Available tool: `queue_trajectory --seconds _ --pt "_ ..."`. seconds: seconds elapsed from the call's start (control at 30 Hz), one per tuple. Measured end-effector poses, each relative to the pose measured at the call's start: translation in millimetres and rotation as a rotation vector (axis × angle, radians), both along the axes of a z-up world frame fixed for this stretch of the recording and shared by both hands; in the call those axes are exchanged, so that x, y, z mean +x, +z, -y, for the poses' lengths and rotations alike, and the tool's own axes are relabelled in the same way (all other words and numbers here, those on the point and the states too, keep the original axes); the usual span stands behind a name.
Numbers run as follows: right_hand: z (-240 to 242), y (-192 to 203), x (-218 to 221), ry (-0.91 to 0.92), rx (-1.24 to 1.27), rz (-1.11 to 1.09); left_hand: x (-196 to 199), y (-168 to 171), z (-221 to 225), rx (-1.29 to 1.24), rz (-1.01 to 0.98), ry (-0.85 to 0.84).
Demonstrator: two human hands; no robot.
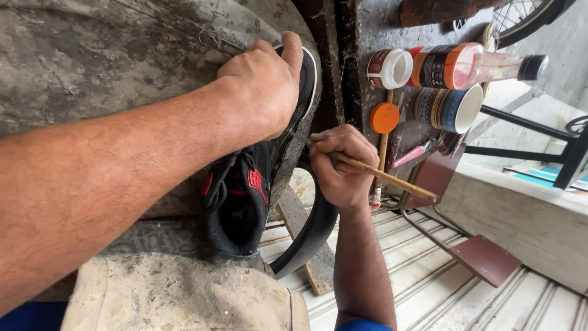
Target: Apply adhesive to the sole and upper of a sneaker using a brush and a wooden stick for repair.
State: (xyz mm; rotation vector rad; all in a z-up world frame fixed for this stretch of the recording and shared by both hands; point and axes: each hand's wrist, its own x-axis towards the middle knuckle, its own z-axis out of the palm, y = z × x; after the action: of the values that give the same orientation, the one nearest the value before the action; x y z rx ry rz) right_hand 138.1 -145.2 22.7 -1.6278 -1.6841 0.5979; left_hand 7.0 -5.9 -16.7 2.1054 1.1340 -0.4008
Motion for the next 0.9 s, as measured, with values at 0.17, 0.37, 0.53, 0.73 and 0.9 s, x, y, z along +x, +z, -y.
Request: queue_trajectory --seconds 0.17,0.37,0.53,0.73,0.9 --pt "10.2 -15.5 9.1 -0.085 0.017 -0.197 1.3 2.6 1.1 0.015 -0.031 -0.025" --pt "11.2 -14.8 9.6 -0.048 0.016 -0.181 3.7 -0.4 1.5 0.030 -0.050 -0.024" --pt "9.5 -13.1 10.2 -0.012 0.071 -0.190 1.2 4.1 0.6 0.018 -0.032 -0.047" --pt "11.8 -18.5 10.2 -0.067 0.050 -0.199 1.2 -2.0 2.0 0.065 -0.011 -0.032" --pt "11.5 -15.7 9.4 -0.044 0.080 -0.092 1.8 -1.1 1.3 0.044 -0.020 -0.029"
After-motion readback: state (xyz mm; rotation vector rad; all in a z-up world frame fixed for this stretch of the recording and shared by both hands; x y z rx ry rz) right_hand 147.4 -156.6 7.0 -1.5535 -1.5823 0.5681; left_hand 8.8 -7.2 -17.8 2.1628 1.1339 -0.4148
